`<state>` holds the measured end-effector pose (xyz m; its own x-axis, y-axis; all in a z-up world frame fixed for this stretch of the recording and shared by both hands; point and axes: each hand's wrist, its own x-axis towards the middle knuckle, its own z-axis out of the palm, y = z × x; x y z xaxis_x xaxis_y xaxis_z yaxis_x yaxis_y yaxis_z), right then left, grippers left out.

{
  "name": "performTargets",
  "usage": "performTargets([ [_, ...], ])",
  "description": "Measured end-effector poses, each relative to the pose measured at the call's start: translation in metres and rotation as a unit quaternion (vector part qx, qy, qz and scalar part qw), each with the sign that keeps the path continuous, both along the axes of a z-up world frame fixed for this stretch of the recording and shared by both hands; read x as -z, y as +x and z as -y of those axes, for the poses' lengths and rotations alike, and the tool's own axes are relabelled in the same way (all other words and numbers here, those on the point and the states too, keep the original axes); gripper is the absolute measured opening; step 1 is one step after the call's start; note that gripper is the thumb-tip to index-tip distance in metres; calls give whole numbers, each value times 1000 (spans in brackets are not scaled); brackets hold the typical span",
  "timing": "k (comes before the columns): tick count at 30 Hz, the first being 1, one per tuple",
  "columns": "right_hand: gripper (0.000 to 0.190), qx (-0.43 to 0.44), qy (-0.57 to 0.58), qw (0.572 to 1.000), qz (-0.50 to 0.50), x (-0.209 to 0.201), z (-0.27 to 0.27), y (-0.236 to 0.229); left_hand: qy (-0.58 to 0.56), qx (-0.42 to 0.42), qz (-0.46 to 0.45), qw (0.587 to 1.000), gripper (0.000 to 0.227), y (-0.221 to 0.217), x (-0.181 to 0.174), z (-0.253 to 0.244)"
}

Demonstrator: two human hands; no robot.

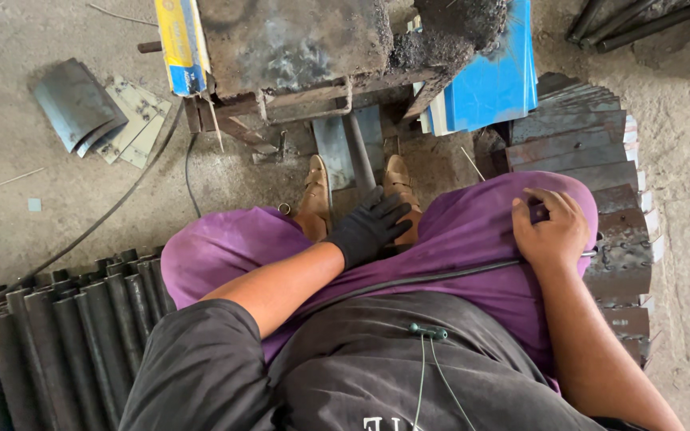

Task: The person welds a conical metal piece to a flat metal sheet using a welding torch, then picks up a long metal pipe and welds it to the same sheet. They use a metal rod to tap the welded joints and continue welding the conical piece from different angles.

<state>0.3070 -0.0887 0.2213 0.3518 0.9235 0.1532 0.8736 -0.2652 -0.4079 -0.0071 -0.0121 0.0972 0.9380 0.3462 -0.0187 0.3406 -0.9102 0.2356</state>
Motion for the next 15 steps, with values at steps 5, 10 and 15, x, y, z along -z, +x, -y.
performTargets([
  [5,20,-9,4,1000,15,3,-1,-1,-11,2,2,1000,59,-4,1,1],
  [10,20,-9,2,1000,11,2,-4,-4,25,0,28,999,56,-8,3,3],
  [15,19,-11,6,1000,11,0,-4,-6,-62,-12,78,995,57,-8,4,6],
])
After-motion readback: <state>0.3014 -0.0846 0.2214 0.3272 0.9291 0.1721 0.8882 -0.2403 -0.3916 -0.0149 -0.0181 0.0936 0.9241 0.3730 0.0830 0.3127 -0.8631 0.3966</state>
